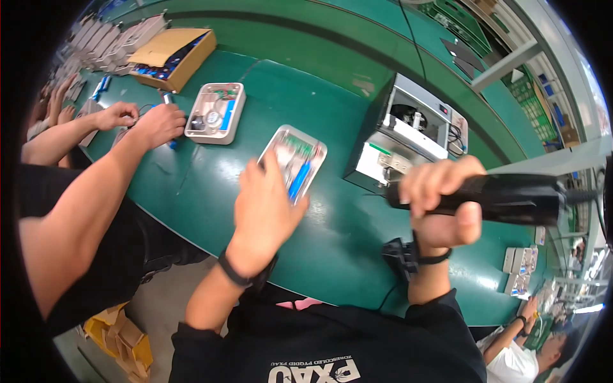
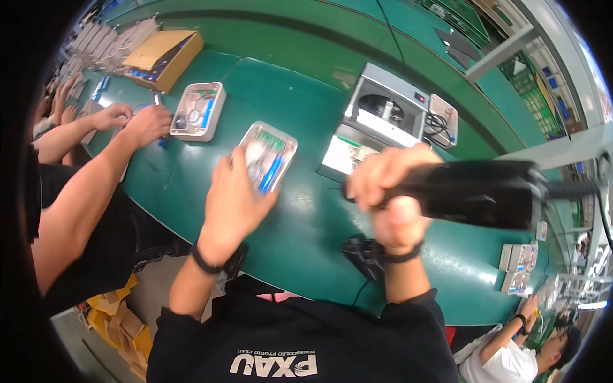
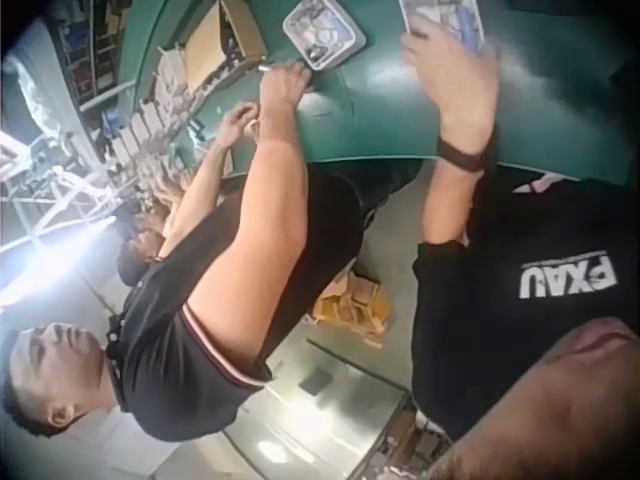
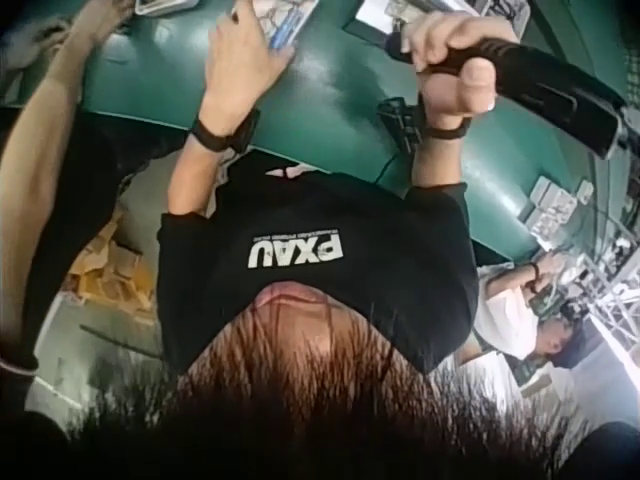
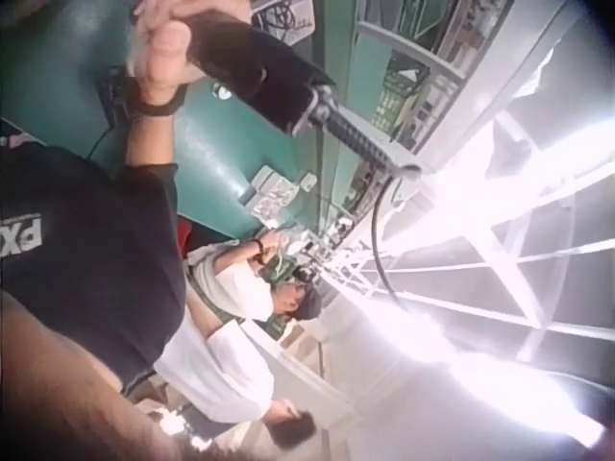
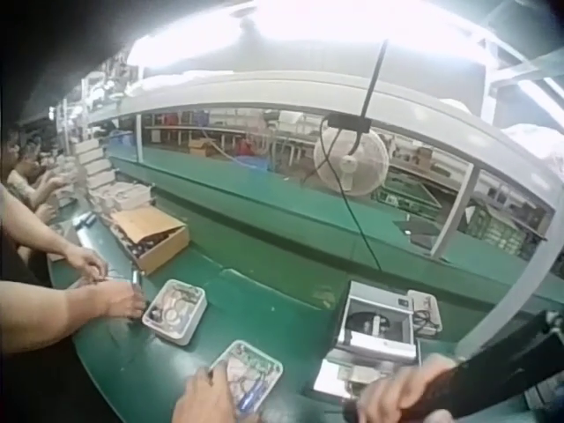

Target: The person picks up a screw from a dispenser with an electric screwdriver, drives it into a circuit board inside a plastic housing, and places the unit on the table. This process is repeated for several units, occasionally moving aside other components to clear the workspace.

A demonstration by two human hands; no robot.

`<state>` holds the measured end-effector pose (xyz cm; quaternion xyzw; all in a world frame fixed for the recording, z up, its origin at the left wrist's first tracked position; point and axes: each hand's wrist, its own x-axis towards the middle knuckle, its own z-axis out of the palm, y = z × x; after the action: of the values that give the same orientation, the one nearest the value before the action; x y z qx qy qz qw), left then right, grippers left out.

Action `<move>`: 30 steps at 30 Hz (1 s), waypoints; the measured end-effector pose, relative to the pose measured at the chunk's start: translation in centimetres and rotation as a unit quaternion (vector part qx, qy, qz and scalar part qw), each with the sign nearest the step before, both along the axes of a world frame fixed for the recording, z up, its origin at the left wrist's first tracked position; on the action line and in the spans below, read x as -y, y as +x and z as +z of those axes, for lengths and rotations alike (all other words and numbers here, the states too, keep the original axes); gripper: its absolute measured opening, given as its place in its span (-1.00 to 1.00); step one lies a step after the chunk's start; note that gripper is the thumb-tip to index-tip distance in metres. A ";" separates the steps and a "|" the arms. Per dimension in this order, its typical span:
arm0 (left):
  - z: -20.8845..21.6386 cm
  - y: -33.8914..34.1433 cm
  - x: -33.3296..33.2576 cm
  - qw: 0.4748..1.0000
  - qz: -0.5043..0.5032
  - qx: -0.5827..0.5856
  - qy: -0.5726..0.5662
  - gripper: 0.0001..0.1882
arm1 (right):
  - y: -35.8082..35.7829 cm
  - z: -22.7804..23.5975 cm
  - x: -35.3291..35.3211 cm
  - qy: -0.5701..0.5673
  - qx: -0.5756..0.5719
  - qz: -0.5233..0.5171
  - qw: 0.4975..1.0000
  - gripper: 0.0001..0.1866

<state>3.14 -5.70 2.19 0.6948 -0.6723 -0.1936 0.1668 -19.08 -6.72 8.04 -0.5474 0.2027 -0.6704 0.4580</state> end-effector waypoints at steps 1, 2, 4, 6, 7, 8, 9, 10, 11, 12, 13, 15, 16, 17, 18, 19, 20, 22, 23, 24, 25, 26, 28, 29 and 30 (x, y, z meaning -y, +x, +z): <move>-1.3 0.1 2.2 0.994 -0.012 -0.069 -0.083 -0.17 | -0.2 0.6 0.0 -0.004 0.006 0.012 1.000 -0.55; -2.1 0.4 4.2 0.976 -0.026 -0.137 -0.167 -0.20 | -0.4 1.1 0.0 -0.028 -0.031 -0.029 0.999 -0.56; -1.6 1.1 7.7 0.963 -0.032 -0.093 -0.250 -0.21 | -0.5 1.3 0.7 -0.059 -0.067 -0.080 0.993 -0.58; -0.5 2.1 10.3 0.944 -0.016 0.002 -0.329 -0.21 | -1.1 0.7 1.3 -0.057 -0.085 -0.106 0.989 -0.60; 0.0 3.7 11.3 0.941 0.009 0.057 -0.333 -0.20 | -1.6 0.4 1.4 -0.054 -0.095 -0.124 0.986 -0.61; -0.7 5.4 12.2 0.946 0.062 0.121 -0.296 -0.18 | -1.7 0.0 1.6 -0.048 -0.102 -0.134 0.985 -0.62; -1.8 7.2 13.0 0.942 0.113 0.184 -0.255 -0.16 | -1.5 -0.4 1.8 -0.039 -0.109 -0.145 0.983 -0.63; -3.1 9.2 13.5 0.947 0.157 0.190 -0.204 -0.15 | -1.3 -0.9 2.0 -0.018 -0.121 -0.131 0.984 -0.64; -3.6 10.0 13.8 0.948 0.202 0.196 -0.151 -0.14 | -1.2 -1.1 2.2 0.002 -0.134 -0.116 0.984 -0.66; -4.5 10.4 13.7 0.951 0.192 0.189 -0.153 -0.14 | -1.0 -1.0 2.2 0.003 -0.139 -0.128 0.982 -0.66; -4.6 10.7 13.0 0.958 0.166 0.186 -0.139 -0.14 | -0.7 -1.0 2.3 0.005 -0.137 -0.110 0.984 -0.66; -4.5 10.3 10.8 0.966 0.136 0.180 -0.124 -0.14 | -1.1 -0.9 2.0 0.009 -0.138 -0.095 0.986 -0.67; -4.2 9.3 9.6 0.980 0.047 0.147 -0.126 -0.15 | -1.6 -0.9 1.7 0.021 -0.144 -0.090 0.985 -0.66; -3.8 8.3 8.2 0.985 -0.041 0.112 -0.126 -0.14 | -2.0 -0.9 1.4 0.033 -0.150 -0.084 0.985 -0.66; -2.4 6.7 6.3 0.985 -0.102 0.075 -0.118 -0.17 | -2.0 -0.9 1.0 0.046 -0.153 -0.073 0.984 -0.65; -1.4 4.5 4.3 0.980 -0.163 0.036 -0.109 -0.19 | -1.8 -0.7 0.6 0.049 -0.155 -0.073 0.984 -0.65; -1.1 3.0 2.1 0.971 -0.207 0.044 -0.109 -0.26 | -1.1 0.1 0.1 0.038 -0.114 -0.051 0.991 -0.64; -1.2 0.2 -1.3 0.953 -0.284 0.044 -0.100 -0.37 | 0.2 1.1 -0.5 0.016 -0.035 -0.011 0.999 -0.62; -1.1 -0.8 -2.7 0.943 -0.316 0.039 -0.092 -0.41 | 0.5 0.9 -0.6 0.020 -0.034 -0.008 0.999 -0.62; -1.1 -1.6 -3.6 0.944 -0.314 0.038 -0.087 -0.41 | 0.9 0.4 -0.6 0.013 -0.064 -0.004 0.998 -0.62; -1.2 -2.3 -4.4 0.944 -0.316 0.043 -0.086 -0.41 | 1.2 -0.1 -0.6 0.005 -0.094 0.000 0.996 -0.62; -1.2 -2.8 -4.9 0.943 -0.319 0.047 -0.085 -0.41 | 1.4 -0.7 -0.5 -0.003 -0.124 0.002 0.992 -0.62; -1.2 -3.2 -5.3 0.941 -0.323 0.050 -0.082 -0.41 | 1.8 -2.4 -0.3 0.010 -0.129 0.008 0.992 -0.63; -1.1 -3.3 -5.2 0.942 -0.325 0.050 -0.074 -0.40 | 2.0 -3.3 -0.1 0.018 -0.133 0.013 0.991 -0.63; -0.9 -3.3 -5.0 0.942 -0.326 0.051 -0.065 -0.40 | 2.1 -3.9 0.1 0.026 -0.137 0.018 0.990 -0.64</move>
<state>-0.13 -0.65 1.31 0.4346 -0.8805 -0.1573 0.1053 -16.94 -6.78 4.18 -0.6257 0.2712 -0.5747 0.4523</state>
